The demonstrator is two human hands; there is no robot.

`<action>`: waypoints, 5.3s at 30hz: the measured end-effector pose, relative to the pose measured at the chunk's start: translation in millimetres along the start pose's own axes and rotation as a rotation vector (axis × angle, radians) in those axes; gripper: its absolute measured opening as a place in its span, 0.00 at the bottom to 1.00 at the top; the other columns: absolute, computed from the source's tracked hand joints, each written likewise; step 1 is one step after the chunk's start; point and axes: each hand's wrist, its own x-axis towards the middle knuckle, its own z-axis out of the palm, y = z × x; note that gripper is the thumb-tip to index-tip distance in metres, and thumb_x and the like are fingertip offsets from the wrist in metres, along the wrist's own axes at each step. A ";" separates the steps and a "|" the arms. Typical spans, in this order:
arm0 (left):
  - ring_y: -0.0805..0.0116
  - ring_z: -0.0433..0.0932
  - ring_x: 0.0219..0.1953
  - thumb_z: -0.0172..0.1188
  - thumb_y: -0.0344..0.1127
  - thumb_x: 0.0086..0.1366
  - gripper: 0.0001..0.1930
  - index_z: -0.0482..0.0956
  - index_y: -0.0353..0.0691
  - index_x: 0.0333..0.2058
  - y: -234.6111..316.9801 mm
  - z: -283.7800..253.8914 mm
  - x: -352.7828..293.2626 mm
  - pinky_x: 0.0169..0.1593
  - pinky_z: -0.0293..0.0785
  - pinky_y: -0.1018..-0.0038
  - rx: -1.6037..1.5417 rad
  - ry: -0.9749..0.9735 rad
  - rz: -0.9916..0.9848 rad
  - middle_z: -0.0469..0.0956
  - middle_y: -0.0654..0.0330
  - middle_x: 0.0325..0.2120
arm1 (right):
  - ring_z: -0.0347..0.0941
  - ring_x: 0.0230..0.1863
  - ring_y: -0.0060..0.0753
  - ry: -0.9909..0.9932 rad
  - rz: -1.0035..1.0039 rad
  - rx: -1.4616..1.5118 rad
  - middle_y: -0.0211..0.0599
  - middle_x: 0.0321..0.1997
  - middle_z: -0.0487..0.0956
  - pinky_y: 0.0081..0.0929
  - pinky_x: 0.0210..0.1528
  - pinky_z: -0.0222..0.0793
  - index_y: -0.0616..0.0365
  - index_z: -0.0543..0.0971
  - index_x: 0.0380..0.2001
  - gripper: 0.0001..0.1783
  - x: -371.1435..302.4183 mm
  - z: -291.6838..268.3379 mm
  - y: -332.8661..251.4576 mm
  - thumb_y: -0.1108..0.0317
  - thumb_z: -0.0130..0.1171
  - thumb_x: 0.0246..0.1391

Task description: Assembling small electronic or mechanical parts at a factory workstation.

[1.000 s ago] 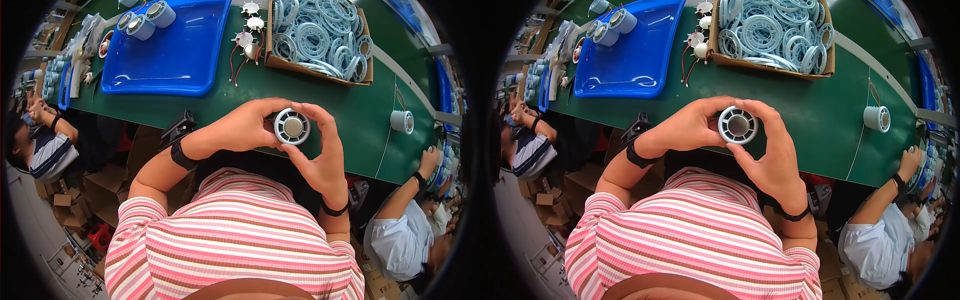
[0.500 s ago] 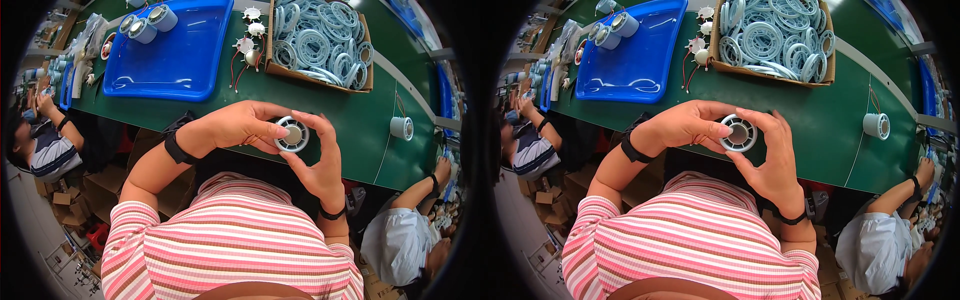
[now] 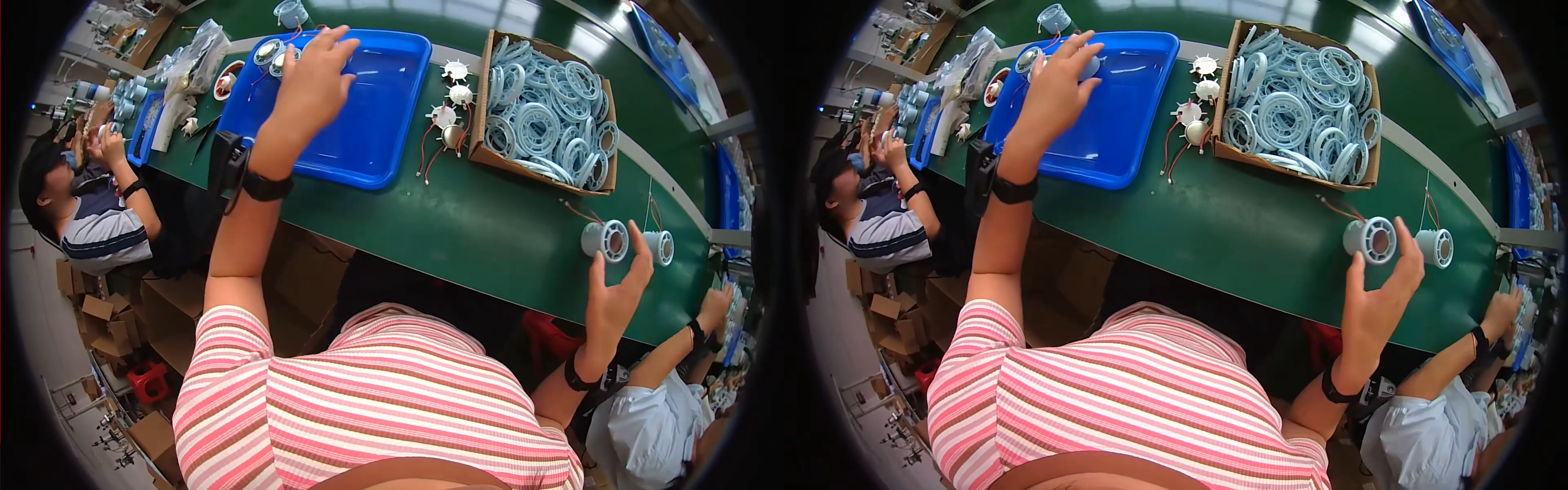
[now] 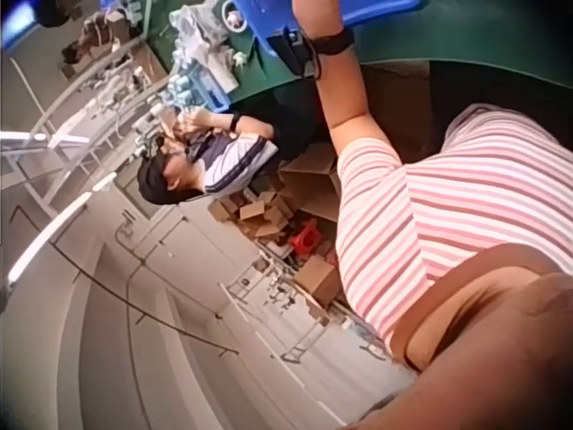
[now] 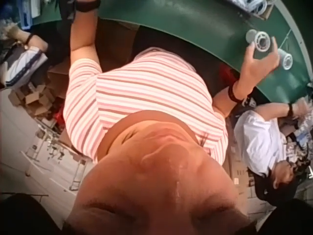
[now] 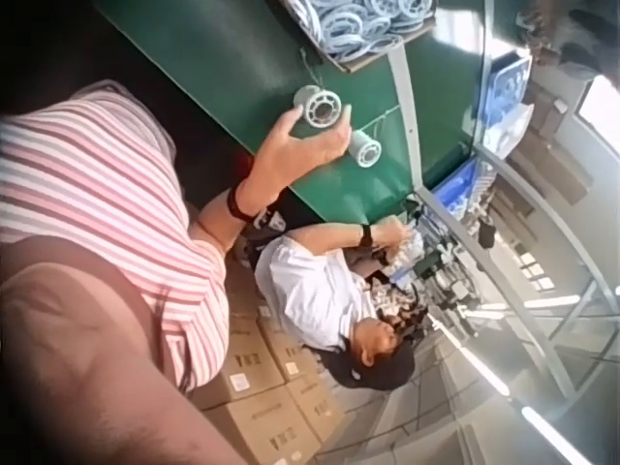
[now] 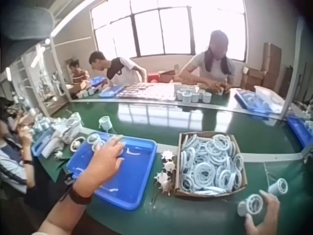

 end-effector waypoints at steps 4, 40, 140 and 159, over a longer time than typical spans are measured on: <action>0.52 0.69 0.65 0.63 0.25 0.59 0.23 0.80 0.45 0.55 -65.5 30.5 13.6 0.65 0.69 0.62 -0.050 -0.225 0.025 0.77 0.56 0.57 | 0.70 0.63 0.49 0.207 -0.017 -0.074 0.42 0.59 0.77 0.44 0.67 0.61 0.55 0.77 0.57 0.28 34.3 -6.2 -8.8 0.77 0.66 0.51; 0.55 0.78 0.50 0.77 0.32 0.48 0.35 0.74 0.42 0.56 142.8 -52.1 -43.3 0.53 0.73 0.63 -0.852 -0.663 0.208 0.76 0.56 0.51 | 0.77 0.40 0.42 -0.489 0.080 0.250 0.44 0.40 0.80 0.28 0.44 0.72 0.64 0.82 0.46 0.13 20.7 45.6 -31.8 0.77 0.62 0.58; 0.65 0.80 0.41 0.78 0.32 0.50 0.33 0.75 0.38 0.56 154.4 -62.9 -58.6 0.41 0.78 0.70 -0.843 -0.548 -0.096 0.76 0.56 0.46 | 0.80 0.44 0.29 -0.417 0.180 0.325 0.37 0.46 0.83 0.22 0.43 0.75 0.62 0.81 0.49 0.19 11.4 50.6 -16.9 0.76 0.67 0.53; 0.70 0.78 0.53 0.67 0.22 0.59 0.32 0.70 0.37 0.62 174.7 -35.5 -66.4 0.53 0.79 0.73 -1.713 -0.868 -0.541 0.76 0.58 0.54 | 0.76 0.55 0.42 -0.256 -0.180 0.573 0.42 0.54 0.77 0.33 0.55 0.74 0.57 0.80 0.52 0.32 -1.8 65.8 -77.6 0.79 0.74 0.38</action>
